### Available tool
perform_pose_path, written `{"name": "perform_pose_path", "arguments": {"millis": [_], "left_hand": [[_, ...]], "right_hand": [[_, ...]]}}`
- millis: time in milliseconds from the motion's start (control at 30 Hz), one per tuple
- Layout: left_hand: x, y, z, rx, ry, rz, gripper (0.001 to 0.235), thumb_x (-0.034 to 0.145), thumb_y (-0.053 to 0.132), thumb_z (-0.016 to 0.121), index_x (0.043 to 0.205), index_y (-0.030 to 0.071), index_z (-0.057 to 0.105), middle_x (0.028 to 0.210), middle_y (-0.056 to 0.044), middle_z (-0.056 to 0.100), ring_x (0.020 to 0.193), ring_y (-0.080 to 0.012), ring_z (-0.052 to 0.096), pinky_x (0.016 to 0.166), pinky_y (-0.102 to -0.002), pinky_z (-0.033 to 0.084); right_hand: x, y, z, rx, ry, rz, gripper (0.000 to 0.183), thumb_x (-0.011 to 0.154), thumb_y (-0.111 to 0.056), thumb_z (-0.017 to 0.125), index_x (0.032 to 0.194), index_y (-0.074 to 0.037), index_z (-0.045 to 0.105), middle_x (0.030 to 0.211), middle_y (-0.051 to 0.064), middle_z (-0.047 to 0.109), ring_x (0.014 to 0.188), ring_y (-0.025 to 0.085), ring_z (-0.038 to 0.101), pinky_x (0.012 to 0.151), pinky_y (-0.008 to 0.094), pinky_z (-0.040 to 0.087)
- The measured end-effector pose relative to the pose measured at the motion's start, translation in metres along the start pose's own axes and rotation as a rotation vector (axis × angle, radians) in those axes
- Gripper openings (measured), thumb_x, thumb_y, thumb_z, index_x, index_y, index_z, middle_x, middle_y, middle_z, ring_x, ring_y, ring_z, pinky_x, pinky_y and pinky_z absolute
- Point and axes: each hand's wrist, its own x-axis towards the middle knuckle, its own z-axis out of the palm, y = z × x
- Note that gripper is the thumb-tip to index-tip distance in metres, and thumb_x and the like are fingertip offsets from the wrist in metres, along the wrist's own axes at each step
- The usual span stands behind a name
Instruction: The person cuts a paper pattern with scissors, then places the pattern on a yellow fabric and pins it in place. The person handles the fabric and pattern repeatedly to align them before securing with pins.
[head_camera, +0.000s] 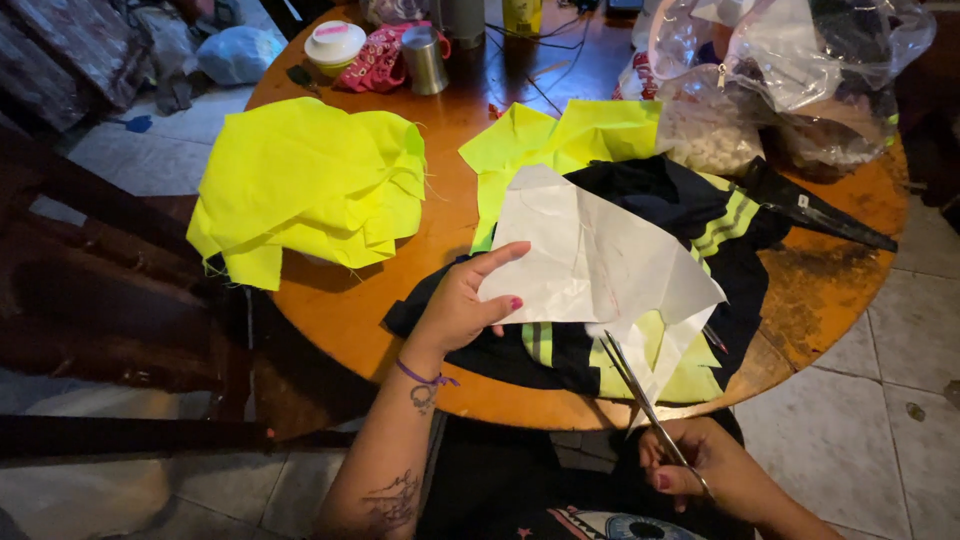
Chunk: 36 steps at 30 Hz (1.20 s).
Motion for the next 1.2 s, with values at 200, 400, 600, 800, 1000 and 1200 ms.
{"name": "perform_pose_path", "arguments": {"millis": [200, 400, 600, 800, 1000, 1200], "left_hand": [[-0.011, 0.014, 0.008, 0.003, -0.060, 0.010, 0.064, 0.091, 0.000, 0.072, 0.152, 0.016, 0.060, 0.164, -0.008, 0.055, 0.082, -0.0024, 0.062, 0.055, -0.019, 0.064], [-0.024, 0.031, 0.011, 0.006, -0.066, -0.008, 0.064, 0.090, 0.000, 0.072, 0.151, 0.016, 0.061, 0.163, -0.006, 0.056, 0.119, -0.0087, 0.062, 0.057, -0.019, 0.065], [-0.028, 0.029, 0.010, 0.108, -0.041, 0.013, 0.063, 0.091, 0.002, 0.073, 0.150, 0.018, 0.061, 0.160, -0.010, 0.059, 0.115, -0.0122, 0.068, 0.057, -0.020, 0.067], [-0.031, 0.023, 0.003, 0.119, 0.047, -0.011, 0.066, 0.089, 0.000, 0.078, 0.150, 0.021, 0.063, 0.156, -0.007, 0.063, 0.089, -0.0059, 0.064, 0.058, -0.019, 0.066], [-0.025, -0.008, -0.021, 0.490, 0.076, 0.065, 0.068, 0.084, 0.001, 0.073, 0.149, 0.017, 0.064, 0.151, -0.009, 0.069, 0.139, -0.0271, 0.065, 0.119, -0.038, 0.046], [-0.036, -0.002, -0.017, 0.368, 0.054, -0.083, 0.066, 0.088, -0.003, 0.070, 0.149, 0.022, 0.064, 0.155, -0.006, 0.065, 0.090, -0.0147, 0.074, 0.063, -0.028, 0.066]], "right_hand": [[-0.002, -0.010, 0.002, 0.043, -0.024, -0.090, 0.052, 0.071, -0.036, 0.098, 0.091, 0.009, 0.080, 0.075, 0.018, 0.074, 0.056, 0.023, 0.064, 0.042, 0.034, 0.054], [0.002, -0.020, 0.006, 0.021, 0.006, -0.129, 0.048, 0.073, -0.035, 0.096, 0.090, 0.007, 0.081, 0.075, 0.017, 0.075, 0.054, 0.022, 0.065, 0.043, 0.035, 0.057], [0.003, 0.002, 0.014, 0.066, 0.110, -0.221, 0.047, 0.069, -0.028, 0.101, 0.091, 0.008, 0.080, 0.077, 0.017, 0.074, 0.058, 0.021, 0.063, 0.048, 0.033, 0.052], [-0.006, -0.021, 0.029, -0.169, -0.079, -0.205, 0.055, 0.072, -0.054, 0.098, 0.077, -0.003, 0.077, 0.067, 0.005, 0.065, 0.061, 0.015, 0.054, 0.056, 0.032, 0.035], [-0.015, -0.020, 0.004, -0.306, -0.210, -0.242, 0.070, 0.069, -0.069, 0.097, 0.091, -0.004, 0.086, 0.074, 0.004, 0.080, 0.064, 0.013, 0.071, 0.054, 0.029, 0.052], [0.011, -0.029, 0.000, -0.032, 0.003, 0.197, 0.050, 0.075, -0.031, 0.090, 0.099, 0.012, 0.082, 0.077, 0.022, 0.070, 0.057, 0.024, 0.058, 0.043, 0.034, 0.051]]}}
